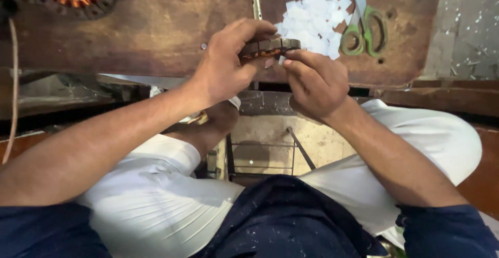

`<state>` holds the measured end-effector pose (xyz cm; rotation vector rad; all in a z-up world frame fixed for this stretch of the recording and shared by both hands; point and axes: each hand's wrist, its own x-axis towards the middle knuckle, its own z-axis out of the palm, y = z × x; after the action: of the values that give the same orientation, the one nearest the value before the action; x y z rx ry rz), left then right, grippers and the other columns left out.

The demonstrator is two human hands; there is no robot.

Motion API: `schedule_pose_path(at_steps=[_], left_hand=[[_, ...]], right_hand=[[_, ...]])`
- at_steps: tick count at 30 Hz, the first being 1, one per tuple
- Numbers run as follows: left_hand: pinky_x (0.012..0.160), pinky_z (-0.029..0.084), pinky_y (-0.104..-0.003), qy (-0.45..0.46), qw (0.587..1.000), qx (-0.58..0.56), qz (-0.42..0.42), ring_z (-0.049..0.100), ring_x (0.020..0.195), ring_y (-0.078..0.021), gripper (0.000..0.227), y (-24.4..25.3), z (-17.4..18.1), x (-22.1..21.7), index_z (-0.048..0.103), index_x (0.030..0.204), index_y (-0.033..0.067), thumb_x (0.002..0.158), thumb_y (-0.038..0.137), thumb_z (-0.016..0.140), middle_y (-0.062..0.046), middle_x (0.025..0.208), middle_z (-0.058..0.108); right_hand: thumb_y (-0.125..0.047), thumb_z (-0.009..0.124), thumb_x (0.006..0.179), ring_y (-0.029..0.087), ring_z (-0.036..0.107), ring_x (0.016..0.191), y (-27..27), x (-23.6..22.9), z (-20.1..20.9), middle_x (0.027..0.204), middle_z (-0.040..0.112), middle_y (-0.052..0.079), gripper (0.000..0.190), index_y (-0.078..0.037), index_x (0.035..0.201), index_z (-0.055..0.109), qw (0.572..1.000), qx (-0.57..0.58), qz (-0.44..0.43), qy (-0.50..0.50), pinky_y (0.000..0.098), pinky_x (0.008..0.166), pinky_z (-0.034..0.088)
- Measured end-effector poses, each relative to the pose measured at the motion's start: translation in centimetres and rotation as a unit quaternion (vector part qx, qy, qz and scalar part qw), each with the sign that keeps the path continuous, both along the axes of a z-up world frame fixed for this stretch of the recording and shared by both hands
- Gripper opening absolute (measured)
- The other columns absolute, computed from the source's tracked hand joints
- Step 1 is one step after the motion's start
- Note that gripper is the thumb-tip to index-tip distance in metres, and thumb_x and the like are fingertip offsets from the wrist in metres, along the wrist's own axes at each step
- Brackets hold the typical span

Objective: The person inserts small white paper shims into the slots of a copper-wound stator rotor. They repeatedly pick up shims, place them into the rotor, and use scissors to trim excess material. The person handles multiple stator rotors and a pile of white paper pieces on a wooden workbench.

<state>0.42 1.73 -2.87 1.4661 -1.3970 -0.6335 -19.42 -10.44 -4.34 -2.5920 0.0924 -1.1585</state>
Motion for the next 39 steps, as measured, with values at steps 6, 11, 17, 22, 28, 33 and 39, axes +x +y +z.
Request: schedule_pose_path(at_steps=[6, 11, 17, 22, 28, 33, 39], left_hand=[[0.099, 0.055, -0.036, -0.038, 0.999, -0.021, -0.022, 0.065, 0.116, -0.0277, 0.037, 0.4, 1.2, -0.3, 0.065, 0.127, 0.0029, 0.093, -0.002, 0.077, -0.013, 0.122, 0.063], [0.101, 0.057, -0.033, 0.003, 1.000, 0.001, -0.023, 0.065, 0.119, -0.0247, 0.033, 0.7, 0.9, -0.6, 0.066, 0.129, 0.0034, 0.097, -0.004, 0.072, -0.011, 0.128, 0.057], [0.103, 0.057, -0.033, -0.019, 1.000, -0.015, -0.013, 0.064, 0.121, -0.0249, 0.036, 0.7, 0.6, -0.8, 0.067, 0.130, 0.0034, 0.095, -0.008, 0.069, -0.011, 0.128, 0.058], [0.098, 0.050, -0.039, -0.093, 0.995, -0.029, -0.023, 0.061, 0.112, -0.0270, 0.037, 0.6, 0.5, -0.7, 0.062, 0.131, 0.0008, 0.098, 0.007, 0.077, -0.010, 0.117, 0.065], [0.098, 0.049, -0.039, -0.071, 0.997, -0.026, 0.000, 0.058, 0.113, -0.0266, 0.027, 0.8, 0.1, -1.1, 0.061, 0.127, 0.0034, 0.101, 0.002, 0.068, -0.009, 0.115, 0.065], [0.099, 0.049, -0.038, -0.065, 0.997, -0.037, 0.025, 0.058, 0.109, -0.0258, 0.022, 0.8, -0.2, -1.6, 0.061, 0.119, 0.0032, 0.100, 0.002, 0.070, -0.009, 0.111, 0.062], [0.095, 0.048, -0.037, -0.070, 0.996, -0.033, 0.045, 0.057, 0.104, -0.0248, 0.022, 0.9, -0.3, -2.1, 0.060, 0.118, 0.0033, 0.099, 0.002, 0.071, -0.008, 0.111, 0.061]], right_hand=[[0.011, 0.078, 0.085, 0.030, 0.073, 0.089, -0.4, -0.1, 0.5, 0.106, 0.069, 0.017, 0.024, 0.003, 0.107, 0.072, 0.998, -0.052, 0.021, -0.011, 0.0379, 0.072, 0.060], [0.011, 0.079, 0.084, 0.028, 0.073, 0.087, -0.6, 0.2, 0.9, 0.103, 0.070, 0.015, 0.026, 0.002, 0.107, 0.074, 0.998, -0.047, 0.046, -0.012, 0.0367, 0.069, 0.059], [0.008, 0.075, 0.089, 0.027, 0.075, 0.091, -0.9, -0.3, 0.8, 0.102, 0.074, 0.012, 0.021, -0.001, 0.108, 0.076, 0.998, 0.047, 0.042, 0.022, 0.0366, 0.077, 0.061], [0.006, 0.079, 0.093, 0.027, 0.076, 0.095, -0.4, -0.3, 0.5, 0.105, 0.075, 0.013, 0.017, 0.001, 0.109, 0.076, 0.997, 0.080, 0.013, 0.020, 0.0354, 0.081, 0.061], [0.009, 0.081, 0.093, 0.026, 0.075, 0.095, 0.1, -0.2, 1.2, 0.105, 0.075, 0.013, 0.019, 0.001, 0.109, 0.075, 0.995, 0.097, -0.002, 0.026, 0.0323, 0.078, 0.061], [0.007, 0.081, 0.093, 0.027, 0.074, 0.097, 0.2, 0.0, 2.2, 0.106, 0.073, 0.014, 0.018, 0.002, 0.109, 0.073, 0.996, 0.077, 0.009, 0.037, 0.0347, 0.082, 0.061], [0.008, 0.078, 0.091, 0.027, 0.074, 0.093, 0.3, 0.1, 3.1, 0.104, 0.072, 0.014, 0.019, 0.003, 0.108, 0.073, 0.995, 0.075, 0.011, 0.057, 0.0347, 0.080, 0.059]])
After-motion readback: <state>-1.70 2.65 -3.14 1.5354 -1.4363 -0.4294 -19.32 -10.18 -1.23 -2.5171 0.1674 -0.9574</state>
